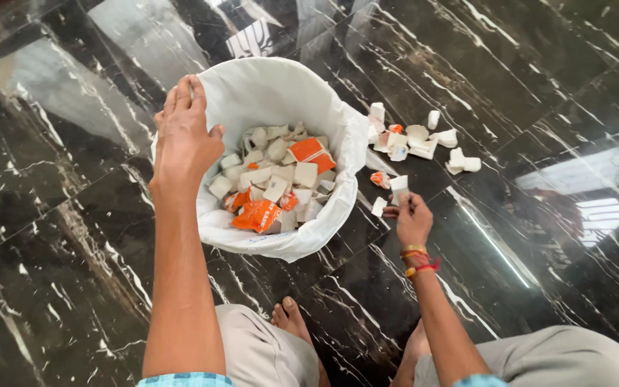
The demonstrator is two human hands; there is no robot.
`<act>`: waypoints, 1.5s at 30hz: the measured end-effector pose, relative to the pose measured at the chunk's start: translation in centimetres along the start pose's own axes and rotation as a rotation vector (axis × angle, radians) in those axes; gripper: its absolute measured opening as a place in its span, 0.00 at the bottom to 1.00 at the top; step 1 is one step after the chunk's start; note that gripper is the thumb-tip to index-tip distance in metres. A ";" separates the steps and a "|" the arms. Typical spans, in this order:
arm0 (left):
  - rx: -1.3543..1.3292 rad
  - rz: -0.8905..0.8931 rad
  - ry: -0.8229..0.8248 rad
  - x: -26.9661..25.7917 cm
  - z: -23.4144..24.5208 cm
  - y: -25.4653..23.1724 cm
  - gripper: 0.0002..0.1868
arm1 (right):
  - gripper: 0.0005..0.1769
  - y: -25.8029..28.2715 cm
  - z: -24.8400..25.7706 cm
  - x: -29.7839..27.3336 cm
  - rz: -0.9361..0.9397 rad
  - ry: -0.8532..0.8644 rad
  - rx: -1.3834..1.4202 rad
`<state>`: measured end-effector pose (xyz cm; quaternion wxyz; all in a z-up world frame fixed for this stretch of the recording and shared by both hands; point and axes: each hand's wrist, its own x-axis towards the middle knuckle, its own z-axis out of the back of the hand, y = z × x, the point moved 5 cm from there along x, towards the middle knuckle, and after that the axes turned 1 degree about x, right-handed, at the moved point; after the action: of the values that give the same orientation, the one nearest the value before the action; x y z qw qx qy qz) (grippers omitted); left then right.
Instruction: The person sits on the floor and picks up small pieces of trash from the floor, placing them into a white plastic bag inside a bucket. They then remove the bag from the bucket, empty the contents onto the floor, and place a new bag into the bucket.
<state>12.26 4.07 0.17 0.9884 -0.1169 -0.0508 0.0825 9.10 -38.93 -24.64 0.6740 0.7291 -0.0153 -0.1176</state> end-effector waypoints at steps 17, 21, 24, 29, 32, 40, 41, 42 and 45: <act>0.061 0.014 0.057 0.2 -1.3 0.3 0.52 | 0.11 26.6 -12.3 -9.7 0.967 0.075 -0.490; 0.018 0.009 0.088 0.2 -1.3 0.5 0.52 | 0.09 17.7 -6.9 -4.8 0.583 -0.127 -0.402; 0.026 0.041 0.138 0.4 -1.5 0.4 0.51 | 0.11 9.1 -2.7 -0.8 0.323 -0.054 -0.633; 0.019 0.032 0.157 0.5 -1.5 0.4 0.49 | 0.22 -1.4 -0.5 0.5 0.383 0.266 -1.025; 0.022 0.033 0.161 0.4 -1.5 0.5 0.50 | 0.26 -4.0 -0.8 0.9 0.245 0.326 -1.072; 0.005 0.000 0.141 0.3 -1.2 0.7 0.50 | 0.31 -5.5 -4.1 4.9 0.248 0.568 -1.469; 0.005 -0.002 0.140 0.3 -1.2 0.7 0.49 | 0.30 -6.1 -3.9 4.9 0.214 0.576 -1.437; 0.004 -0.003 0.138 0.2 -1.3 0.7 0.49 | 0.29 -6.8 -3.5 4.6 0.180 0.585 -1.405; 0.036 0.036 0.171 0.4 -1.4 0.7 0.50 | 0.27 -8.4 -2.3 4.0 0.160 0.573 -1.347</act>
<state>12.68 4.50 -1.33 0.9895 -0.1064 0.0373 0.0910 12.24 -36.63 -33.43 0.9599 0.1559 0.1839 0.1435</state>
